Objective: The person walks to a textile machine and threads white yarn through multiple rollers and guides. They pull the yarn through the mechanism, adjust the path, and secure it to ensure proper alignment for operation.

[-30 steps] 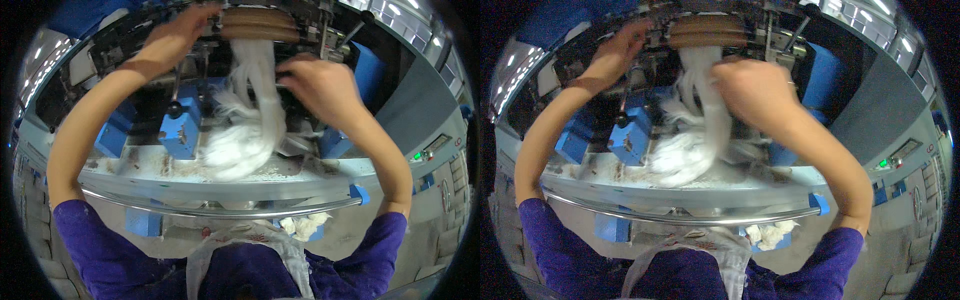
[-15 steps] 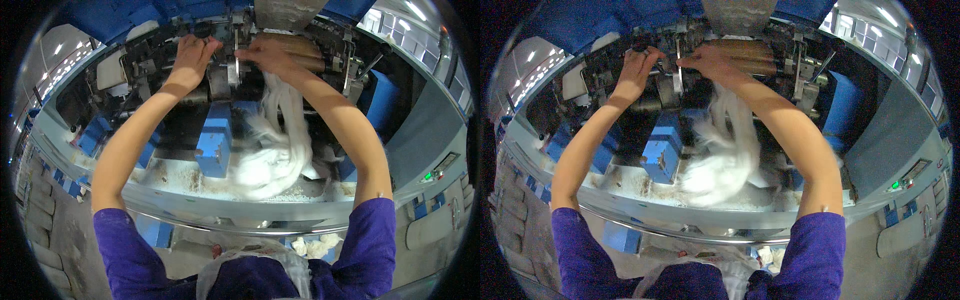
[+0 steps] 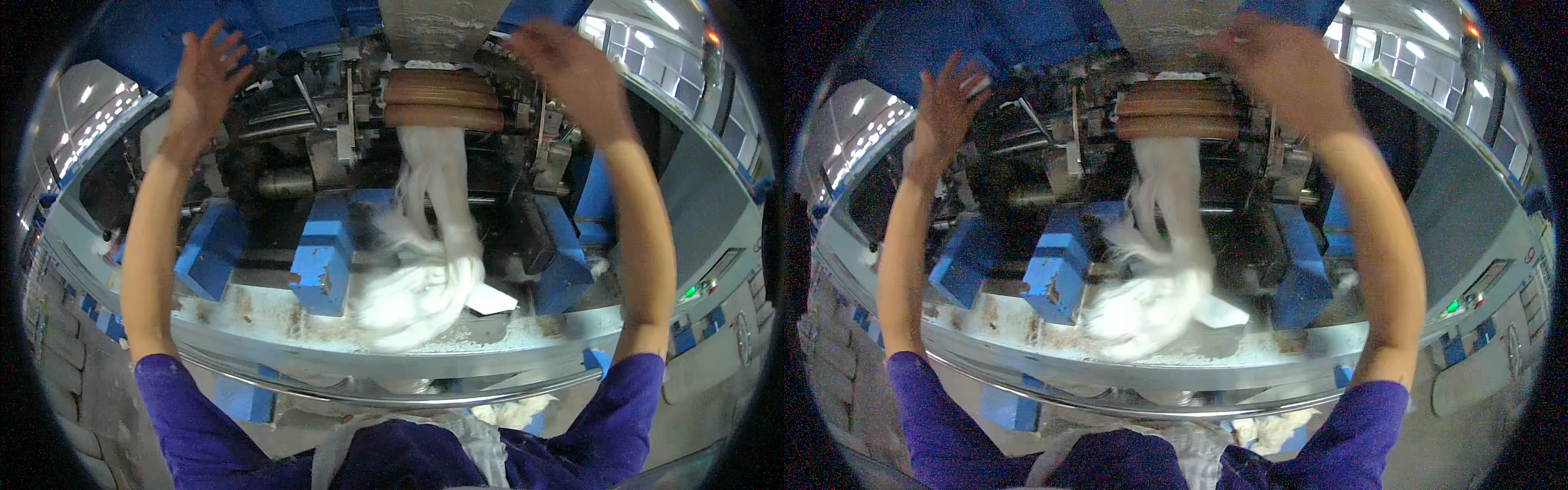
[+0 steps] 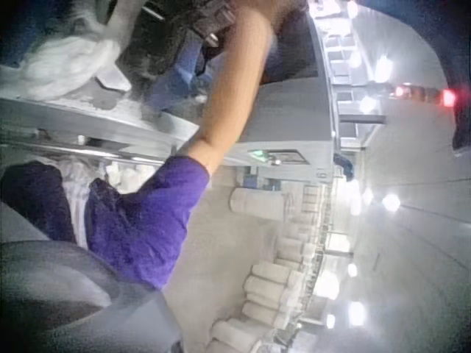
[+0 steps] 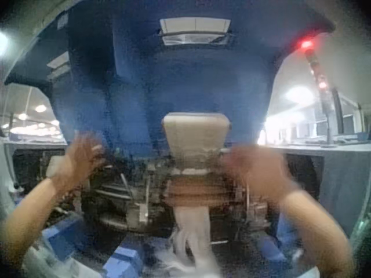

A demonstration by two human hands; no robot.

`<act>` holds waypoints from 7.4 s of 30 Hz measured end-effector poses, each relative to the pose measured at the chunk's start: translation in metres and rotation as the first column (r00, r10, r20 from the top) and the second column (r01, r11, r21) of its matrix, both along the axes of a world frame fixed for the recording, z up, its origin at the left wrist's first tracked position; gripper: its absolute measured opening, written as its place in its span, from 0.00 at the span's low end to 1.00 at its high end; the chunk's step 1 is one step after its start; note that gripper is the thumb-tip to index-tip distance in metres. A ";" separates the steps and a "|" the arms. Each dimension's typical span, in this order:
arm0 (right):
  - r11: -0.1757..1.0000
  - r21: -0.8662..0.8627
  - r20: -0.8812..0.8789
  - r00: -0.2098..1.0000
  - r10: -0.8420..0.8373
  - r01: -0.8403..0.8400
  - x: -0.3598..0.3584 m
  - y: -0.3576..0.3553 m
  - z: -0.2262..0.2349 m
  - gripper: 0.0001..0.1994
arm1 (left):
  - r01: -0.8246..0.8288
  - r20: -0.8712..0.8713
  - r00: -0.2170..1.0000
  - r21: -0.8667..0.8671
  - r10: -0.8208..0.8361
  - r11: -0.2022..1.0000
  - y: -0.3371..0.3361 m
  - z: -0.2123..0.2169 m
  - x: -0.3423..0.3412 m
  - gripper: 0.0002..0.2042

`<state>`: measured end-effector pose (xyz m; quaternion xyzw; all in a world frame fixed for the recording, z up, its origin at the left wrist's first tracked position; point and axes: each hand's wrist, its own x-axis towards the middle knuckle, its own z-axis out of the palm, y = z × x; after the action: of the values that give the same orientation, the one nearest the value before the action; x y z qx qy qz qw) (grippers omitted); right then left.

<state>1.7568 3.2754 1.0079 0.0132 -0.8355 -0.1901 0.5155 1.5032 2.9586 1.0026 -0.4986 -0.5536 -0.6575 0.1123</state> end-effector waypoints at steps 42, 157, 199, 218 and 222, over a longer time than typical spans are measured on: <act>0.985 -0.133 0.886 0.458 0.069 0.109 -0.072 0.037 0.038 0.36 | 0.174 -0.048 0.906 -0.863 -0.420 0.475 0.041 -0.065 0.096 0.25; 0.927 -0.011 0.380 0.859 -0.342 0.374 -0.107 0.005 -0.205 0.28 | -0.680 -0.574 0.731 -0.658 0.369 0.323 -0.214 -0.325 0.173 0.24; 0.944 -0.299 0.376 0.927 -0.015 0.136 0.125 -0.110 -0.239 0.29 | -0.323 -0.399 0.913 -0.583 0.084 0.746 -0.123 -0.271 0.241 0.38; 0.987 -0.048 0.327 0.936 -0.127 0.151 0.031 -0.057 -0.198 0.27 | -0.303 -0.471 0.871 -0.289 0.141 0.908 -0.004 -0.256 0.209 0.30; 0.917 0.362 0.312 0.905 -0.288 0.167 -0.013 -0.054 -0.187 0.31 | -0.334 -0.496 0.852 -0.274 0.165 0.902 0.001 -0.256 0.213 0.31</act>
<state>1.7437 3.2211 0.8210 0.0339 -0.8678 -0.3799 0.3184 1.7166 2.9597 0.7464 -0.5748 -0.6797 -0.3900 0.2358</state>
